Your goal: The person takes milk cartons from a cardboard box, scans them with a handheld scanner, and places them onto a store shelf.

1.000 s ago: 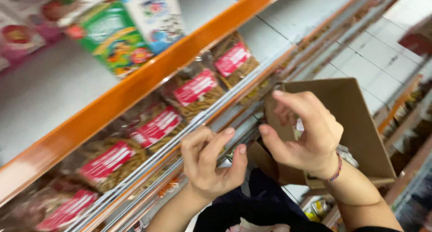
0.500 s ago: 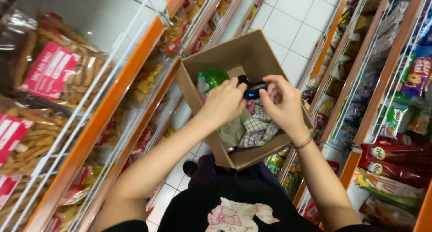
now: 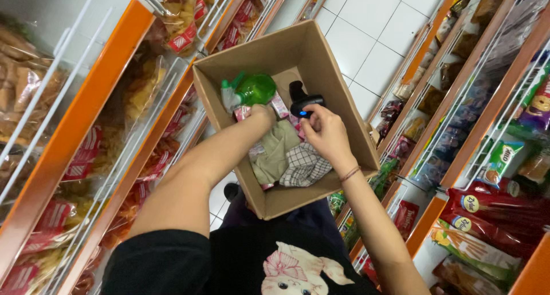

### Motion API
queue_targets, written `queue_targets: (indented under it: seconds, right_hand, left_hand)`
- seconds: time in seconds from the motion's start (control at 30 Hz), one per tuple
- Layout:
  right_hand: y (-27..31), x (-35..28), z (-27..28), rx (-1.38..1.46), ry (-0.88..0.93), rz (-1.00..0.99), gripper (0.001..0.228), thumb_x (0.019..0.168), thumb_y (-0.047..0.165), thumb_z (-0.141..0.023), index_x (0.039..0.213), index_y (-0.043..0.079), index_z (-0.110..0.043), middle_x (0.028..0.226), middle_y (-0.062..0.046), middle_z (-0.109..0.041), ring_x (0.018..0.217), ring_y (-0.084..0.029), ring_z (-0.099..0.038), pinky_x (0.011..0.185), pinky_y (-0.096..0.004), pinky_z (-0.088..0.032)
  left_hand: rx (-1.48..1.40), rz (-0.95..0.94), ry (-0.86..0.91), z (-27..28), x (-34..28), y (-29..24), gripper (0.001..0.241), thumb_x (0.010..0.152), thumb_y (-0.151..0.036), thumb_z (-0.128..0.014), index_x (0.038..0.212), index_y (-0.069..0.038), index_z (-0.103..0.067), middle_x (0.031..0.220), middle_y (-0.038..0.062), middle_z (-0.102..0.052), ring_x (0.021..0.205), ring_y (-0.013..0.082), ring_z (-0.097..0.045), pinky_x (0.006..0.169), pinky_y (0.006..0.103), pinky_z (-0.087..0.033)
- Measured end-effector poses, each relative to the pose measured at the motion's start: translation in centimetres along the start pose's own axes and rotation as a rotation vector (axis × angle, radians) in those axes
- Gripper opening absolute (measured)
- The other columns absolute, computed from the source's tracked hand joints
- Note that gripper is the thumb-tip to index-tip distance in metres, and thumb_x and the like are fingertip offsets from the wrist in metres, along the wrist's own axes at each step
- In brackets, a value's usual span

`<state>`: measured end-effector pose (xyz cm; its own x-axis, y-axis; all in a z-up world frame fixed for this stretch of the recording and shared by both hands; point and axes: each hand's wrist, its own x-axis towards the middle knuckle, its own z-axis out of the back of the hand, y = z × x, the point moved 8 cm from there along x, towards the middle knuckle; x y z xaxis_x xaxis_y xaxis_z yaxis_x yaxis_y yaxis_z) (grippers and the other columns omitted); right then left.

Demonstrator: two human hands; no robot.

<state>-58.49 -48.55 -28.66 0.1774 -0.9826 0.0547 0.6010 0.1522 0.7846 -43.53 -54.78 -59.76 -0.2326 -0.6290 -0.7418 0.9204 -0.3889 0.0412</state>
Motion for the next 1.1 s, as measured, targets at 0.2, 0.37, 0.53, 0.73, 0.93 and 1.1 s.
queue_targets:
  seconds: [0.2, 0.37, 0.53, 0.73, 0.93, 1.1]
  right_hand:
    - [1.3, -0.2, -0.1, -0.050, 0.029, 0.058, 0.025, 0.088, 0.017, -0.072, 0.111, 0.007, -0.070, 0.078, -0.008, -0.066, 0.060, -0.022, -0.061, 0.057, -0.037, -0.050]
    - [1.3, -0.1, -0.1, -0.065, 0.049, 0.033, 0.025, 0.088, 0.017, -0.072, 0.111, 0.008, -0.070, 0.078, -0.008, -0.067, 0.060, -0.023, -0.062, 0.058, -0.037, -0.051]
    - [1.6, -0.1, -0.2, -0.073, 0.074, 0.033, 0.025, 0.088, 0.019, -0.072, 0.110, 0.008, -0.070, 0.079, -0.008, -0.068, 0.060, -0.023, -0.062, 0.057, -0.037, -0.051]
    - [1.8, -0.1, -0.7, -0.073, 0.088, 0.027, 0.025, 0.086, 0.017, -0.073, 0.109, 0.008, -0.071, 0.080, -0.008, -0.069, 0.062, -0.022, -0.064, 0.060, -0.036, -0.053]
    - [0.1, 0.1, -0.7, 0.049, 0.068, 0.017, 0.026, 0.089, 0.014, -0.072, 0.112, 0.003, -0.070, 0.084, -0.011, -0.066, 0.070, -0.020, -0.064, 0.067, -0.033, -0.054]
    - [-3.4, 0.6, -1.6, 0.418, 0.046, -0.040, 0.034, 0.097, 0.021, -0.067, 0.122, -0.002, -0.068, 0.108, -0.011, -0.070, 0.096, -0.018, -0.068, 0.083, -0.029, -0.056]
  left_hand:
    - [0.171, 0.222, 0.260, -1.7, -2.0, 3.0, 0.059, 0.083, -0.010, -0.076, 0.137, -0.005, -0.053, 0.128, 0.021, -0.066, 0.103, 0.0458, -0.070, 0.064, 0.0540, -0.060]
    - [0.339, 0.208, 0.311, -2.2, -2.5, 2.8, 0.079, 0.071, -0.004, -0.080, 0.144, -0.004, -0.052, 0.128, 0.019, -0.068, 0.093, 0.0444, -0.074, 0.056, 0.0529, -0.060]
    - [0.449, 0.110, 0.327, -3.2, -2.9, 2.9, 0.093, 0.078, -0.001, -0.089, 0.153, -0.013, -0.035, 0.164, -0.004, -0.013, 0.093, 0.0314, -0.076, 0.065, 0.0456, -0.064]
    - [0.539, 0.334, 0.325, -2.1, -2.9, 2.6, 0.020, 0.077, -0.002, -0.074, 0.094, 0.005, -0.080, 0.080, 0.014, -0.082, 0.056, 0.0260, -0.076, 0.036, 0.0409, -0.059]
    - [0.295, 0.123, -0.148, 7.0, -11.6, -2.0, 0.013, 0.081, -0.010, -0.069, 0.085, -0.003, -0.079, 0.073, 0.011, -0.076, 0.056, 0.0248, -0.074, 0.035, 0.0418, -0.053]
    - [0.001, -0.361, -0.730, 17.4, -25.8, -4.5, 0.015, 0.092, -0.019, -0.064, 0.098, -0.015, -0.078, 0.112, 0.013, -0.069, 0.077, 0.0293, -0.075, 0.059, 0.0424, -0.059]
